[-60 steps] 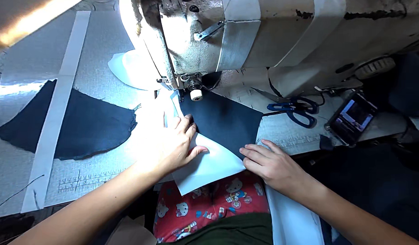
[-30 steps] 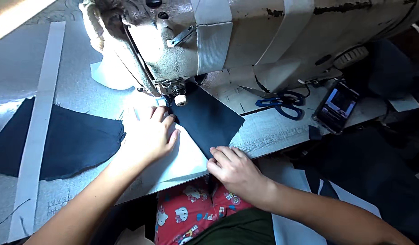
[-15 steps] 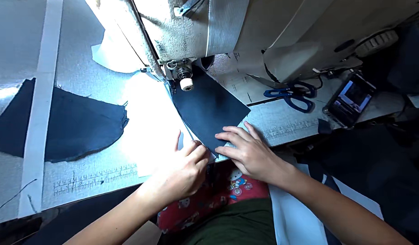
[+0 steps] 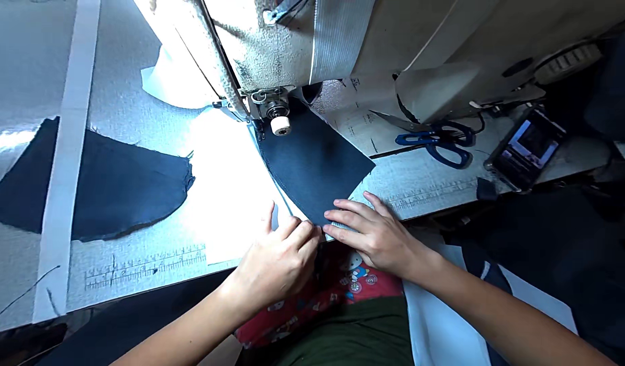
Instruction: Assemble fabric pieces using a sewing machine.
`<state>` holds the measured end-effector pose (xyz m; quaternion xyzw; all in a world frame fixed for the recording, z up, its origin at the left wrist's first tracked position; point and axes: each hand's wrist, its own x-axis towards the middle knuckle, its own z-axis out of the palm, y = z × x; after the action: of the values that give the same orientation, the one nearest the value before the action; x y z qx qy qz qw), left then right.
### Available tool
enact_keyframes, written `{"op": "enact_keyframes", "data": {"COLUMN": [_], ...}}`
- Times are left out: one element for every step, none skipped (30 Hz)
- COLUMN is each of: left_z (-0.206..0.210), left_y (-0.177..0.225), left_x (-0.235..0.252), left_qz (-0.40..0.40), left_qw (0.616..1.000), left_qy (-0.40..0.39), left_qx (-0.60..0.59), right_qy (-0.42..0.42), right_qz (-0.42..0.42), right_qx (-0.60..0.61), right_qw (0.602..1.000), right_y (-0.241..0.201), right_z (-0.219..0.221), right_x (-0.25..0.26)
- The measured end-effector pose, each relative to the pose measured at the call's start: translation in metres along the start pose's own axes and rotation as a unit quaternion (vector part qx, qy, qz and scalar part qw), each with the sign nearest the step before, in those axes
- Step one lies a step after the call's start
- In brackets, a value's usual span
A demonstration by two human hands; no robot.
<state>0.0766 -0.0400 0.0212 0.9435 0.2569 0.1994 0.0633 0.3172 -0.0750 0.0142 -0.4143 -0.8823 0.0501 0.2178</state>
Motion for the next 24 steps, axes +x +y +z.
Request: {"op": "enact_keyframes", "data": {"left_z": [0.001, 0.002, 0.002, 0.003, 0.003, 0.003, 0.004, 0.004, 0.005, 0.005, 0.004, 0.004, 0.004, 0.003, 0.002, 0.001, 0.000, -0.001, -0.002, -0.003, -0.003, -0.003, -0.004, -0.006], "left_y": [0.000, 0.001, 0.001, 0.001, 0.002, 0.002, 0.003, 0.003, 0.003, 0.004, 0.004, 0.005, 0.005, 0.005, 0.005, 0.006, 0.006, 0.006, 0.007, 0.007, 0.008, 0.008, 0.009, 0.009], "left_x": [0.000, 0.000, -0.001, -0.001, -0.002, -0.002, -0.003, -0.004, -0.005, -0.006, -0.006, -0.006, -0.007, -0.007, -0.007, -0.008, -0.008, -0.008, -0.009, -0.010, -0.011, -0.012, -0.013, -0.013], "left_qz": [-0.002, -0.003, -0.005, -0.007, -0.009, -0.011, -0.012, -0.012, -0.012, -0.013, -0.013, -0.014, -0.014, -0.015, -0.017, -0.016, -0.017, -0.019, -0.022, -0.028, -0.033, -0.038, -0.042, -0.044], "left_qw": [1.000, 1.000, 1.000, 1.000, 1.000, 1.000, 1.000, 1.000, 1.000, 1.000, 1.000, 1.000, 1.000, 1.000, 1.000, 1.000, 1.000, 1.000, 0.999, 0.999, 0.999, 0.999, 0.999, 0.998], "left_qy": [-0.001, 0.000, 0.001, 0.001, 0.003, 0.005, 0.006, 0.005, 0.003, 0.003, 0.004, 0.006, 0.009, 0.012, 0.014, 0.014, 0.013, 0.012, 0.012, 0.012, 0.012, 0.012, 0.009, 0.006], "left_qx": [-0.001, -0.001, -0.001, -0.001, -0.001, 0.000, 0.002, 0.003, 0.003, 0.004, 0.007, 0.011, 0.015, 0.017, 0.015, 0.016, 0.018, 0.021, 0.023, 0.024, 0.026, 0.028, 0.031, 0.032], "right_qy": [-0.003, -0.004, -0.003, -0.002, 0.001, 0.003, 0.005, 0.006, 0.007, 0.008, 0.011, 0.015, 0.017, 0.017, 0.017, 0.015, 0.010, 0.006, 0.002, -0.002, -0.003, -0.006, -0.008, -0.008], "right_qz": [-0.003, -0.006, -0.008, -0.010, -0.011, -0.011, -0.013, -0.016, -0.019, -0.023, -0.028, -0.033, -0.038, -0.043, -0.048, -0.053, -0.058, -0.063, -0.066, -0.068, -0.070, -0.073, -0.073, -0.073], "right_qx": [0.005, 0.012, 0.018, 0.022, 0.022, 0.020, 0.017, 0.010, 0.002, -0.005, -0.013, -0.018, -0.021, -0.021, -0.020, -0.017, -0.018, -0.023, -0.030, -0.036, -0.042, -0.046, -0.049, -0.049], "right_qw": [1.000, 1.000, 1.000, 1.000, 1.000, 1.000, 1.000, 1.000, 1.000, 1.000, 0.999, 0.999, 0.999, 0.999, 0.999, 0.998, 0.998, 0.998, 0.997, 0.997, 0.997, 0.996, 0.996, 0.996], "right_y": [0.001, 0.002, 0.003, 0.004, 0.004, 0.004, 0.005, 0.005, 0.005, 0.006, 0.006, 0.006, 0.005, 0.005, 0.004, 0.001, -0.002, -0.004, -0.007, -0.009, -0.010, -0.010, -0.011, -0.012], "right_z": [0.000, 0.000, 0.000, 0.000, 0.001, 0.001, 0.002, 0.002, 0.002, 0.003, 0.003, 0.003, 0.003, 0.003, 0.003, 0.003, 0.003, 0.003, 0.002, 0.001, 0.001, 0.000, 0.000, 0.000], "right_x": [0.000, 0.000, 0.000, 0.000, 0.000, 0.000, -0.001, -0.001, -0.001, -0.001, 0.000, 0.002, 0.004, 0.006, 0.008, 0.010, 0.012, 0.014, 0.017, 0.019, 0.021, 0.023, 0.025, 0.027]}}
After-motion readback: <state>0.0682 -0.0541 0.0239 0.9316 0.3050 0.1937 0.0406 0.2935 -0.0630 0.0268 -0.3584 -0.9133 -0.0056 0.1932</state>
